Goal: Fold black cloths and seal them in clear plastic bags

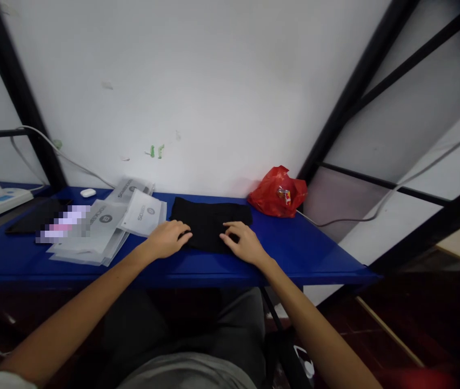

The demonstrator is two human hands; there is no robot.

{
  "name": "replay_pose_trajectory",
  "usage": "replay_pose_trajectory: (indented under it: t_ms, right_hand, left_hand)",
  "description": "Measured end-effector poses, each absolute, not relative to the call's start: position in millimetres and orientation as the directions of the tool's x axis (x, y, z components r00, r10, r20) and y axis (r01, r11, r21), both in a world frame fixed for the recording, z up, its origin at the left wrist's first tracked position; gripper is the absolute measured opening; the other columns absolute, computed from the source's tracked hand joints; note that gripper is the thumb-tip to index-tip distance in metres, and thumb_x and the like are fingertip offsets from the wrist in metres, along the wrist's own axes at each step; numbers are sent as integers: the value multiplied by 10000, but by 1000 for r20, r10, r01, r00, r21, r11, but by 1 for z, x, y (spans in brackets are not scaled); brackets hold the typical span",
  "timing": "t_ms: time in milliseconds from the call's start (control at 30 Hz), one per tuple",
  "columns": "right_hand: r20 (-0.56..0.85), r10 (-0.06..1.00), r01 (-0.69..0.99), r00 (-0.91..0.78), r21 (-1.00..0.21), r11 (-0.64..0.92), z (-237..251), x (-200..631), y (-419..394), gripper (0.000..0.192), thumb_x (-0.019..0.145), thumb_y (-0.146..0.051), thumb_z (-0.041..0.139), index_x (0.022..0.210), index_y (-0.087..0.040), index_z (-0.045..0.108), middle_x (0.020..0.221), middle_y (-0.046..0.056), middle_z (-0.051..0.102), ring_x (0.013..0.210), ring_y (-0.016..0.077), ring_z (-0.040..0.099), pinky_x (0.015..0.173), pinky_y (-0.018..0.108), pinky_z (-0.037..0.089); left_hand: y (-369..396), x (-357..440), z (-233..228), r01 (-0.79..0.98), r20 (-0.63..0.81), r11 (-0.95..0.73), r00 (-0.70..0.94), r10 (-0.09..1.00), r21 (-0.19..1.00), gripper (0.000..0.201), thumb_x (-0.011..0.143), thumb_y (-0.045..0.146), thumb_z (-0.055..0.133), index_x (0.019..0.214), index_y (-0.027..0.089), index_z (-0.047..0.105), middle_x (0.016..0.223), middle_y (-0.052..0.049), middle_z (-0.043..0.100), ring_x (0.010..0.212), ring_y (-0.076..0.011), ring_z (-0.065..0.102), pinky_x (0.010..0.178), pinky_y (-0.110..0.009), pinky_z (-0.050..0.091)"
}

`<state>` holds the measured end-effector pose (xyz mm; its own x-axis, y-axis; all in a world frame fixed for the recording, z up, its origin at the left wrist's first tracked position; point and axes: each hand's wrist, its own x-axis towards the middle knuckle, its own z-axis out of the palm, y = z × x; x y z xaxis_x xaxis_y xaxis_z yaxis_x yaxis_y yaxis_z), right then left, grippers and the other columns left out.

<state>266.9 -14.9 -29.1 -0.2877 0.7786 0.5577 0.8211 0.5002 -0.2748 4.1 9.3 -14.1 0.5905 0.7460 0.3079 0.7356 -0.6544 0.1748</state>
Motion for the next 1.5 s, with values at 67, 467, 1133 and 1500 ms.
replay_pose_trajectory:
  t_ms: [67,467,1133,1500]
  right_hand:
    - [477,800,817,-366,-248,521,-28,263,-28,201,803,-406,601,782,-215,662,1161,96,628,1089,233,567,943,411,438]
    - [402,831,859,-383,-176,481,-34,280,-32,214,758,-158,564,940,-187,674,1178,109,629,1147,248,542,987,437,420]
    - [305,864,778,-401,-386,497,1,278,-53,151,845,-228,515,773,-227,647,1071,48,679,995,201,625,882,351,473]
    - [370,892,767,-258,-483,422,19,273,-28,237,841,-288,495,691,-212,661,1021,36,697,919,201,644,827,341,488]
  left_hand:
    - [-3,1,-12,718,240,-684,647,724,127,388,906,434,400,1123,179,598,1032,-83,642,967,-233,574,846,-350,424]
    - [-8,-9,-18,729,179,-685,675,715,-13,329,807,57,366,1033,140,590,1011,-100,613,941,-221,566,792,-341,446]
    - [-20,-36,16,714,126,-619,617,777,328,282,870,348,375,932,237,627,872,-32,674,807,-200,609,702,-297,433]
    - [2,-30,28,706,164,-504,494,854,497,291,824,351,414,905,199,648,828,-24,694,705,-172,623,650,-267,458]
